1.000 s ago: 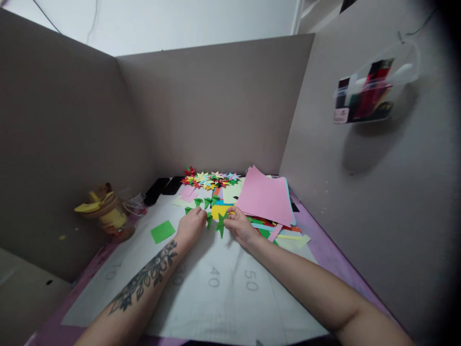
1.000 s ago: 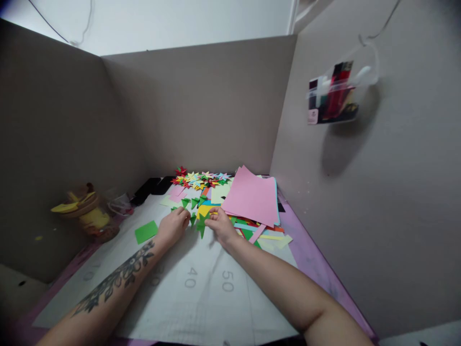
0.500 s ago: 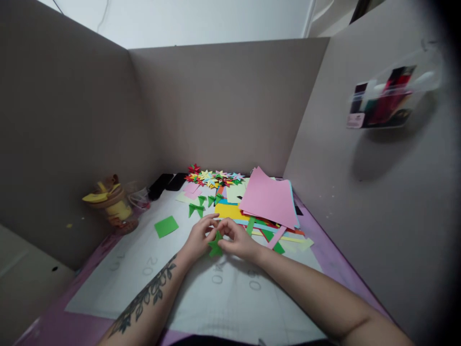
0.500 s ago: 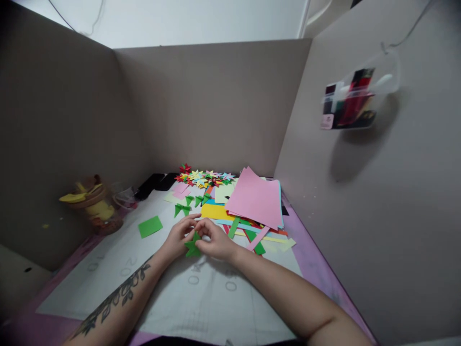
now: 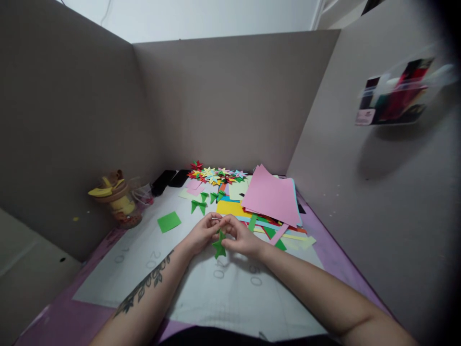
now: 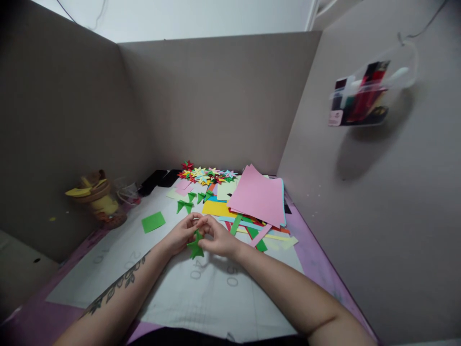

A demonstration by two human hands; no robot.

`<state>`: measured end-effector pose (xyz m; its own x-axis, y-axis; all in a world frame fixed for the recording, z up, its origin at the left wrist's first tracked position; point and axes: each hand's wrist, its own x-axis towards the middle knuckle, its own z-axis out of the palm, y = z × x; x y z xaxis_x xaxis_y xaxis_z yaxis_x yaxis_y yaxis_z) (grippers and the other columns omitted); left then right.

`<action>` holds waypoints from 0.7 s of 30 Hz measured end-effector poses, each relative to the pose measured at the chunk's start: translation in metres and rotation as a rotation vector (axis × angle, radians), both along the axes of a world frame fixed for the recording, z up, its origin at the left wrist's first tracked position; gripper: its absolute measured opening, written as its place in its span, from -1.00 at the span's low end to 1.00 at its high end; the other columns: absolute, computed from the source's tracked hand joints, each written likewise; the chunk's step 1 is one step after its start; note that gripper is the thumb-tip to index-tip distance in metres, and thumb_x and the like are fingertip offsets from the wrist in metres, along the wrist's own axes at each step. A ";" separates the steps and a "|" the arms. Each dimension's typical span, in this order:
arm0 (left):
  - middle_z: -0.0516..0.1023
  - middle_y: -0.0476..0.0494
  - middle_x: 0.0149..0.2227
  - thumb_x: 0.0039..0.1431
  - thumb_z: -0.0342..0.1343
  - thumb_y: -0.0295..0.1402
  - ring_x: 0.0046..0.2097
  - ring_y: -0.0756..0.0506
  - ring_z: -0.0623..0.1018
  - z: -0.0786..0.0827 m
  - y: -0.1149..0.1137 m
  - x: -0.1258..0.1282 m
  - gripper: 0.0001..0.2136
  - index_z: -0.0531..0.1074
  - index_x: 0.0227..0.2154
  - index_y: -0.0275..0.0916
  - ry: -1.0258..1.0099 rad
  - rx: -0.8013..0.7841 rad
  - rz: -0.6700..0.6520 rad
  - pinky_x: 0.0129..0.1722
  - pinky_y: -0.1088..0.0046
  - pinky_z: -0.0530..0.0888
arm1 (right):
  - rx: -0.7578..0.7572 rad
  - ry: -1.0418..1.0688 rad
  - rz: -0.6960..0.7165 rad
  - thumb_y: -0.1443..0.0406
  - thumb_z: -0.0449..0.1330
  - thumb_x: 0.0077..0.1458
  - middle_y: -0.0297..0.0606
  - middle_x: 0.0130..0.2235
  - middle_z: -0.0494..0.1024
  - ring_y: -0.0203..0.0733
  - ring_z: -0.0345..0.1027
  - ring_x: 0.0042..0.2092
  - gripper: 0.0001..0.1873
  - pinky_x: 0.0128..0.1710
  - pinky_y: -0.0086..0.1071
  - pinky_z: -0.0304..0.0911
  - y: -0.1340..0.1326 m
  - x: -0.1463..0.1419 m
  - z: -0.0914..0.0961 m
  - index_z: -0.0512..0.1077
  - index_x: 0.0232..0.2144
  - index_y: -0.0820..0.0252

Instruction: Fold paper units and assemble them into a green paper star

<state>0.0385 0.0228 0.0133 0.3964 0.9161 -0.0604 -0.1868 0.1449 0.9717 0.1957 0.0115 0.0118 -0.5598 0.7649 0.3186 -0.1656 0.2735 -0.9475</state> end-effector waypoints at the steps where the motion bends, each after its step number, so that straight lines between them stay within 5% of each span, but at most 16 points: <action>1: 0.42 -0.03 -0.42 -0.15 0.25 -0.15 -0.50 0.09 0.38 0.001 0.001 0.000 -0.60 0.30 -0.28 -0.25 0.001 0.005 0.026 -0.57 0.64 0.20 | -0.002 -0.004 -0.004 0.43 0.15 -0.15 -0.37 -0.35 0.31 -0.28 0.26 -0.30 -0.64 -0.29 -0.38 0.23 0.000 0.000 0.000 0.21 -0.24 0.10; 10: 0.39 0.03 -0.52 -0.20 0.26 -0.27 -0.50 0.09 0.38 -0.006 0.018 -0.012 -0.71 0.39 -0.40 -0.32 -0.019 0.019 0.315 -0.46 0.58 0.34 | -0.038 0.095 -0.303 0.39 0.16 -0.14 -0.45 -0.47 0.26 -0.34 0.19 -0.44 -0.71 -0.43 -0.47 0.12 0.016 0.000 -0.009 0.20 -0.31 0.11; 17: 0.41 0.04 -0.52 -0.19 0.22 -0.24 -0.47 0.04 0.43 -0.011 0.018 -0.011 -0.71 0.35 -0.39 -0.27 0.180 0.166 0.452 -0.45 0.55 0.38 | -0.045 0.188 -0.734 0.33 0.16 -0.13 -0.52 -0.52 0.22 -0.36 0.17 -0.49 -0.63 -0.47 -0.49 0.11 0.035 0.006 -0.013 0.10 -0.25 0.08; 21: 0.44 0.03 -0.55 -0.20 0.22 -0.30 -0.49 0.03 0.45 -0.013 0.017 -0.009 -0.74 0.36 -0.41 -0.28 0.245 0.198 0.472 -0.49 0.57 0.35 | -0.047 0.128 -0.739 0.36 0.15 -0.15 -0.55 -0.55 0.20 -0.37 0.20 -0.52 -0.63 -0.49 -0.50 0.12 0.038 0.003 -0.020 0.11 -0.26 0.10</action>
